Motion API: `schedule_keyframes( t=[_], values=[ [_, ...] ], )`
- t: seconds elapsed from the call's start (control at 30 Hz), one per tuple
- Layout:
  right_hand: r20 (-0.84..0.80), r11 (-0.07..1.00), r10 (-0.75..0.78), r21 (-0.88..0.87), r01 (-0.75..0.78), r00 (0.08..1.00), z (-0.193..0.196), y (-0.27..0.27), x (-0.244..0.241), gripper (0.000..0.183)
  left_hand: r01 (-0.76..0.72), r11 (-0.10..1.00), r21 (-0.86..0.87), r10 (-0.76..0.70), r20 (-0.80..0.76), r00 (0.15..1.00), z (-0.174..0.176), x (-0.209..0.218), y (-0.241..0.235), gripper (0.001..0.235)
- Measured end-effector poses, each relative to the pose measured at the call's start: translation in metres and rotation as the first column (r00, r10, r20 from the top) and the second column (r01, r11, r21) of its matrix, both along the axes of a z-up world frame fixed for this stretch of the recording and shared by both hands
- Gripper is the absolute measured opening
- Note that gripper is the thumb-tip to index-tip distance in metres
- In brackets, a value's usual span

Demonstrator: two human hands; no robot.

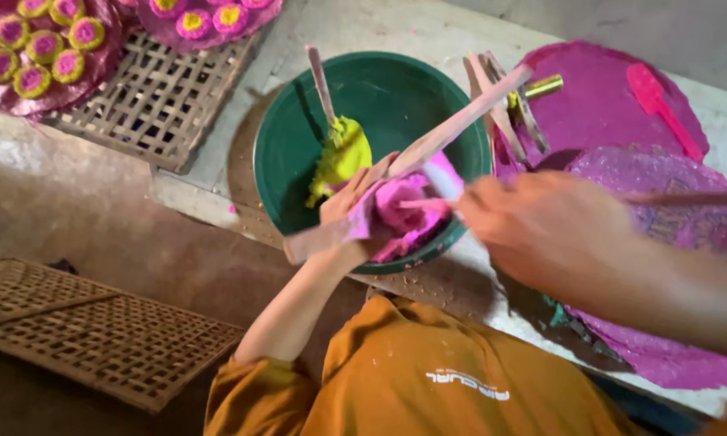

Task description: The person prepares and applies colored dough decorations using a press tool. They load pink and yellow dough into the tool and press circular patterns onto large purple dough bases.

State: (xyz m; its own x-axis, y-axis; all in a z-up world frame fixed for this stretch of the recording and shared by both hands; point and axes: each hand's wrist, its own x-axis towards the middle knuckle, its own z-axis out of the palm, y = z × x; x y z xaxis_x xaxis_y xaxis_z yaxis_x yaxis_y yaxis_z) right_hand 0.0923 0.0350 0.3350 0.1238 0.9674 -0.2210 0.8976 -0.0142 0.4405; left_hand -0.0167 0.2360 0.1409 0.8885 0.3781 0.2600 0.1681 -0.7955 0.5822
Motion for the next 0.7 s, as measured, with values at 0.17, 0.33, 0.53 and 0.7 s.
schedule_keyframes(
  t=[0.17,0.33,0.53,0.7],
  values=[
    [0.012,0.99,0.114,0.088,-0.115,0.993,-0.052,0.033,-0.017,0.023,0.056,0.991,0.124,-0.064,0.065,0.996,-0.013,0.016,-0.024,0.089],
    [-0.045,0.962,-0.272,-0.021,0.271,0.961,-0.007,-0.021,0.001,0.015,0.008,0.882,-0.47,0.051,0.113,0.992,-0.037,0.005,0.008,0.049],
    [-0.036,0.981,0.017,0.191,-0.01,0.999,0.007,-0.022,0.016,0.023,0.158,0.86,-0.486,-0.053,0.223,0.973,-0.017,0.004,0.001,0.052],
    [0.013,0.991,0.136,-0.016,-0.136,0.991,-0.03,0.024,-0.011,0.015,0.224,0.974,-0.025,-0.217,0.148,0.965,0.001,0.018,-0.025,0.043]
  ],
)
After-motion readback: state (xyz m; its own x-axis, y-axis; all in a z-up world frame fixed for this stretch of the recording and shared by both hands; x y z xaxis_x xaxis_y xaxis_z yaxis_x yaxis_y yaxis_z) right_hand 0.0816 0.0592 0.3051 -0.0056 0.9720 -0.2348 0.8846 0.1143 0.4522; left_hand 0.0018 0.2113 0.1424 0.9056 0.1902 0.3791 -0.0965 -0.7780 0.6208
